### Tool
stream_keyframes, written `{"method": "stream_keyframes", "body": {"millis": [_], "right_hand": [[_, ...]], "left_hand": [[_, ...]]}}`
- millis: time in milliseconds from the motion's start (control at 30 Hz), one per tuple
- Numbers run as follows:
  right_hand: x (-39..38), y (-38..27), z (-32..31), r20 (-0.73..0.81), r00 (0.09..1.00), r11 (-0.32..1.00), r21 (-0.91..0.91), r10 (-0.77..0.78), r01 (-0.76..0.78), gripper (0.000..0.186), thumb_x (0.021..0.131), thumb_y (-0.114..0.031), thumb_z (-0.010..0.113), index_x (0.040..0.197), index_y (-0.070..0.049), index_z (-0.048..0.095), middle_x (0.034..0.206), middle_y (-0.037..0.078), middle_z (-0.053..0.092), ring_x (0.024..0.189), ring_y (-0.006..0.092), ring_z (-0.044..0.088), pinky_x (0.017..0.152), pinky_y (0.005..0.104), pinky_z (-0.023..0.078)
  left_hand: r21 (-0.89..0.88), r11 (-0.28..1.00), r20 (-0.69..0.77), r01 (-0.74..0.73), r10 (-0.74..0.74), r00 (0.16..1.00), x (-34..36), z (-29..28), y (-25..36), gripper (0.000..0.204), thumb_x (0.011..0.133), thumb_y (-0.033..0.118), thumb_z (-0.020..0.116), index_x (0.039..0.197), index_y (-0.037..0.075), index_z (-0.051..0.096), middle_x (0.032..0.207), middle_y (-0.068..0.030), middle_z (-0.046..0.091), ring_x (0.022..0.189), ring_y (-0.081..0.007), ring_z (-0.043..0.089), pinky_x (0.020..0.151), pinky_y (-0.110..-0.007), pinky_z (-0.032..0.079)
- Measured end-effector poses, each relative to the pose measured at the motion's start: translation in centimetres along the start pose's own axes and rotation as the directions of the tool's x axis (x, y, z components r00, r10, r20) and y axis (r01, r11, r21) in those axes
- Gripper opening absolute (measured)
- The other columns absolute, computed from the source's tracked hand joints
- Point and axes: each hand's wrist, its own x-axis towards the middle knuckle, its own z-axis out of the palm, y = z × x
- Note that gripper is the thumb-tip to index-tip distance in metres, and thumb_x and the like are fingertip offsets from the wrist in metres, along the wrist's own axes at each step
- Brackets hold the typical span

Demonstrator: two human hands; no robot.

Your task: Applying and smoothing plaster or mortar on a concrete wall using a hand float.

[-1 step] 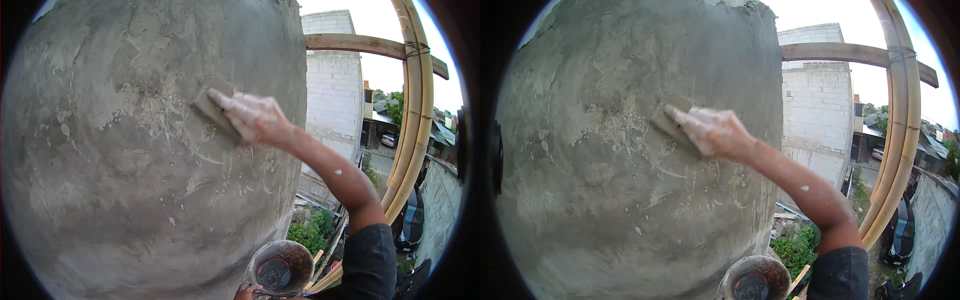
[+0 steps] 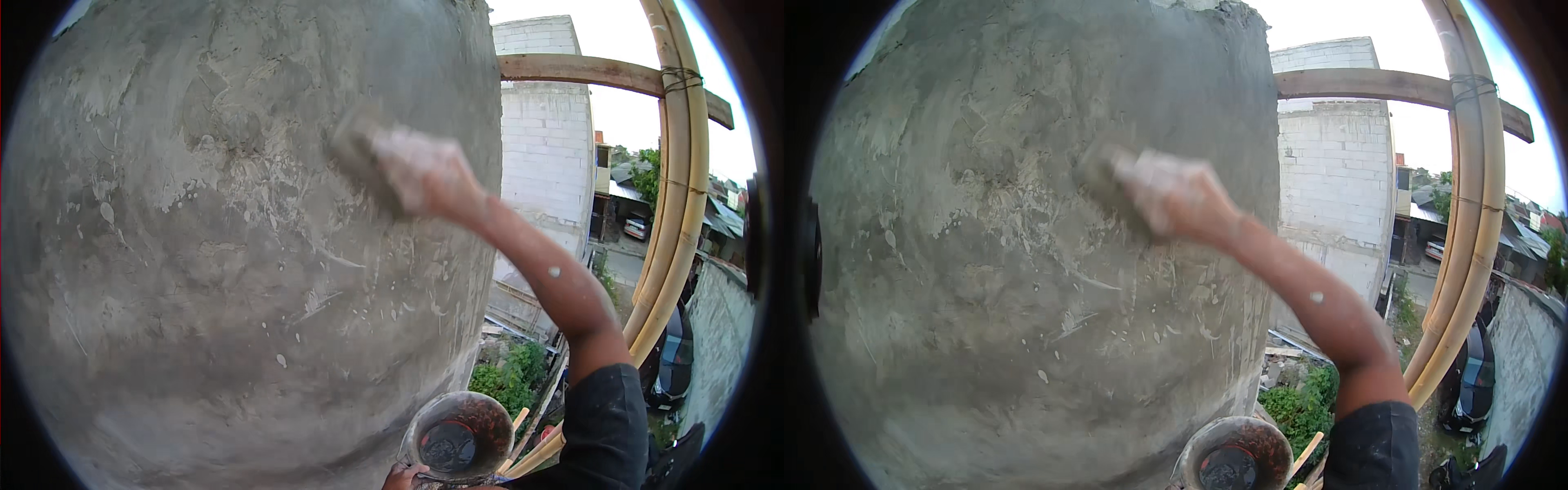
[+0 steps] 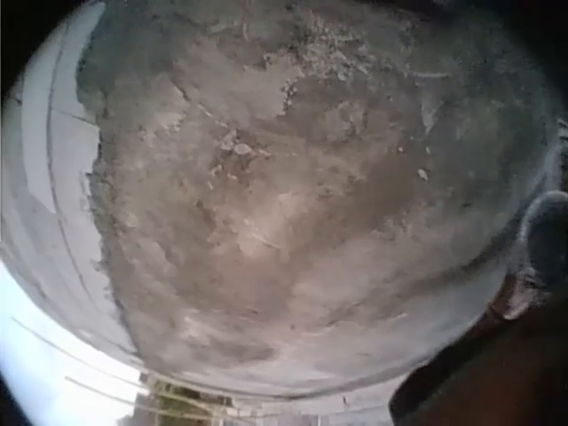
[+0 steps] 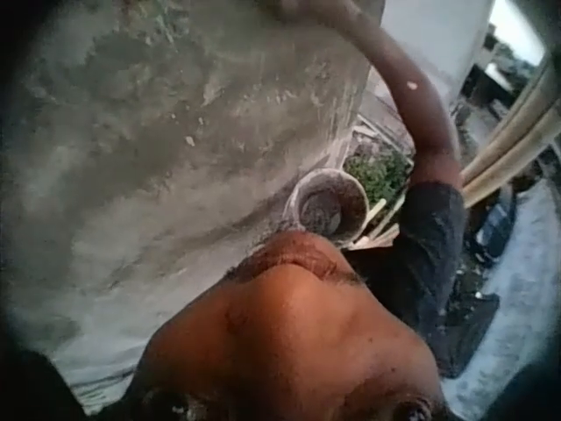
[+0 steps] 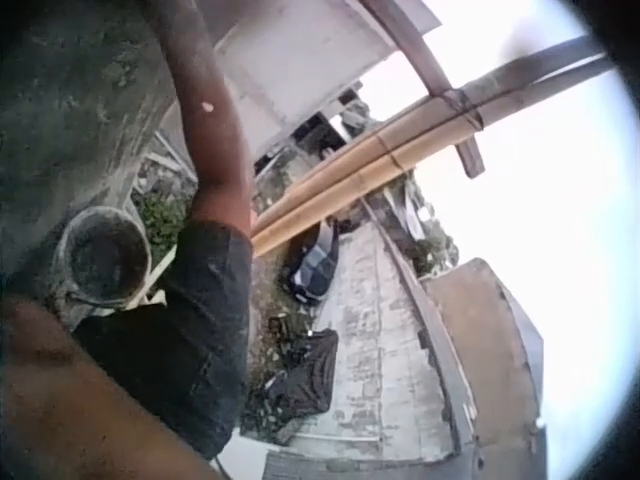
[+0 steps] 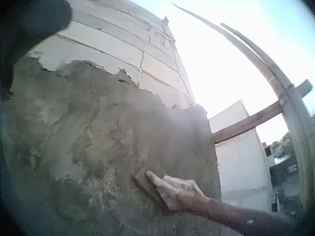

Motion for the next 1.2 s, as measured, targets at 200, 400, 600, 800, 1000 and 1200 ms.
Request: {"method": "stream_keyframes", "body": {"millis": [200, 400, 600, 800, 1000, 1200], "right_hand": [[7.7, 20.1, -3.9, -0.283, 0.913, 0.886, -0.278, 0.293, -0.37, 0.029, 0.097, -0.02, 0.046, 0.112, -0.004, 0.066, 0.1, 0.023, 0.069, 0.092, 0.0399, 0.067, 0.082, 0.0456, 0.052], [7.5, 10.9, -1.0, -0.199, 0.897, 0.878, -0.207, 0.394, -0.431, 0.024, 0.098, -0.019, 0.048, 0.105, -0.004, 0.065, 0.091, 0.019, 0.07, 0.079, 0.0377, 0.068, 0.069, 0.0438, 0.055], [-2.6, -4.9, 0.9, 0.037, 0.998, 0.992, 0.115, -0.058, 0.053, 0.024, 0.09, -0.011, 0.057, 0.114, -0.01, 0.064, 0.069, 0.008, 0.06, 0.057, 0.0189, 0.057, 0.047, 0.0303, 0.051], [4.8, 13.8, -3.5, -0.305, 0.876, 0.888, -0.154, 0.374, -0.433, 0.029, 0.097, -0.024, 0.051, 0.114, -0.007, 0.068, 0.103, 0.017, 0.071, 0.093, 0.0368, 0.068, 0.083, 0.0436, 0.054], [2.6, 7.3, -0.5, -0.375, 0.91, 0.959, -0.139, 0.178, -0.245, 0.023, 0.094, -0.015, 0.053, 0.111, -0.007, 0.068, 0.092, 0.015, 0.071, 0.076, 0.0323, 0.07, 0.062, 0.0382, 0.056], [-1.5, -8.2, 0.9, 0.298, 0.952, 0.997, -0.033, 0.07, -0.063, 0.025, 0.089, -0.011, 0.054, 0.112, -0.017, 0.062, 0.07, 0.001, 0.058, 0.054, 0.0135, 0.053, 0.043, 0.0262, 0.048]], "left_hand": [[0.219, 0.976, 0.0, -0.01, 0.01, 1.0, -0.3, -0.2, 0.1, 0.037, 0.09, 0.033, 0.07, 0.115, 0.007, 0.061, 0.107, -0.0133, 0.061, 0.093, -0.0311, 0.063, 0.081, -0.048, 0.054], [0.382, 0.924, -0.045, -0.017, 0.037, 0.998, -2.3, 0.3, -0.8, 0.036, 0.089, 0.03, 0.071, 0.115, 0.007, 0.061, 0.108, -0.0137, 0.06, 0.093, -0.0306, 0.063, 0.082, -0.047, 0.053], [0.558, 0.826, -0.031, -0.082, 0.12, 0.992, -0.3, -0.8, -1.2, 0.036, 0.088, 0.028, 0.072, 0.115, 0.007, 0.062, 0.108, -0.014, 0.06, 0.092, -0.03, 0.063, 0.083, -0.046, 0.053], [0.718, 0.691, 0.013, -0.085, 0.11, 0.994, -0.5, -0.9, -1.4, 0.035, 0.087, 0.026, 0.073, 0.115, 0.007, 0.062, 0.109, -0.0144, 0.059, 0.092, -0.0294, 0.062, 0.084, -0.046, 0.053], [0.824, 0.558, 0.022, -0.099, 0.144, 0.989, -0.3, -3.3, -3.1, 0.035, 0.087, 0.024, 0.073, 0.115, 0.007, 0.062, 0.109, -0.0147, 0.059, 0.092, -0.0289, 0.062, 0.085, -0.045, 0.052], [0.922, 0.334, 0.168, -0.196, 0.114, 0.979, -1.1, -13.6, -10.5, 0.039, 0.09, 0.025, 0.07, 0.123, 0.008, 0.058, 0.119, -0.013, 0.052, 0.098, -0.028, 0.06, 0.089, -0.045, 0.049]]}}
